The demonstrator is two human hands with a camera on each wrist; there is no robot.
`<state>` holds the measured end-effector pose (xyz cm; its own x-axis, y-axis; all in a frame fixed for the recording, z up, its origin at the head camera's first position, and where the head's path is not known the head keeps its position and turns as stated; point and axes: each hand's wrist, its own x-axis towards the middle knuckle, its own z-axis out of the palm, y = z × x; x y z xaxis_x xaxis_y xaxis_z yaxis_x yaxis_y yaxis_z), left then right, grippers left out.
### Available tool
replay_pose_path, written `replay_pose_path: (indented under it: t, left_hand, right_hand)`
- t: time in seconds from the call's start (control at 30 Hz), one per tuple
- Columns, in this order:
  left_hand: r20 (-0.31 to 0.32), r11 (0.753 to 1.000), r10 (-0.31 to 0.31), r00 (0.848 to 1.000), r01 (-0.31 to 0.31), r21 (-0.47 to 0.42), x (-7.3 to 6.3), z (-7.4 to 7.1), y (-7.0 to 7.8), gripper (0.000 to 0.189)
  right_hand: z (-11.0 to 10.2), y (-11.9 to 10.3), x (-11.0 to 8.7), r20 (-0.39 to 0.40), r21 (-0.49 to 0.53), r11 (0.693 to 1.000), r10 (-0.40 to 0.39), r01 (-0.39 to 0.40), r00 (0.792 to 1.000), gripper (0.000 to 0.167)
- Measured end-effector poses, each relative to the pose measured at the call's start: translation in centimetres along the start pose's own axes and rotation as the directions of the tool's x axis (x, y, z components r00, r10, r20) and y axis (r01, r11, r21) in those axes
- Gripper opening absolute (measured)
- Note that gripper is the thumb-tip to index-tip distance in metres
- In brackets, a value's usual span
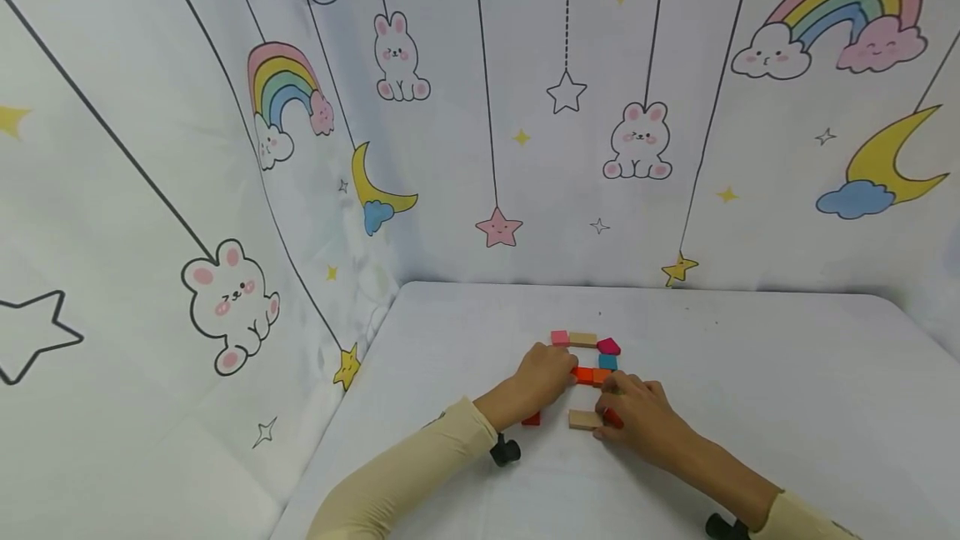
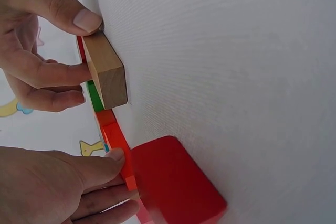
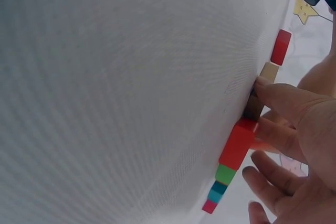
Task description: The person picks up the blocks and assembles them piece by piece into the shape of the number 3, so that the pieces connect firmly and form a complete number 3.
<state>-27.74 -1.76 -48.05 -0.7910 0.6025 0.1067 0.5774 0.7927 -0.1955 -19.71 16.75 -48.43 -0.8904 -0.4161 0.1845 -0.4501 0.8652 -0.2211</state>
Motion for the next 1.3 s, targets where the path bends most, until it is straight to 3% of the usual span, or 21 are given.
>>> replay_pose_path:
  t: [0.47,0.73,1.13,1.3]
  left_hand:
    - [0.048,1.0,0.006,0.999,-0.006,-0.004,0.6,-0.4,-0.1,0.022]
    - [0.071,0.997,0.067,0.995,-0.065,-0.039,1.1,-1.3,-0.7,0.015]
    - [0.213,0.99,0.141,0.967,-0.14,-0.019,2.8,-2.6,-1.3,0.003]
    - [0.268,0.992,0.12,0.956,-0.11,-0.056,3.2,-2.8,-1.1,0.006]
  right_hand:
    - [0.1,-0.4,0.1,-0.04,0.002,0.999,-0.043,0.043,0.998,0.035]
    - [0.4,-2.1,0.7,-0.093,0.0,0.995,-0.098,0.098,0.991,0.038]
    - [1.1,-5.2,2.6,-0.019,-0.018,0.991,-0.135,0.135,0.991,0.049]
    - [1.6,-5.7,3.0,-0.026,-0.042,0.988,-0.149,0.148,0.989,0.052]
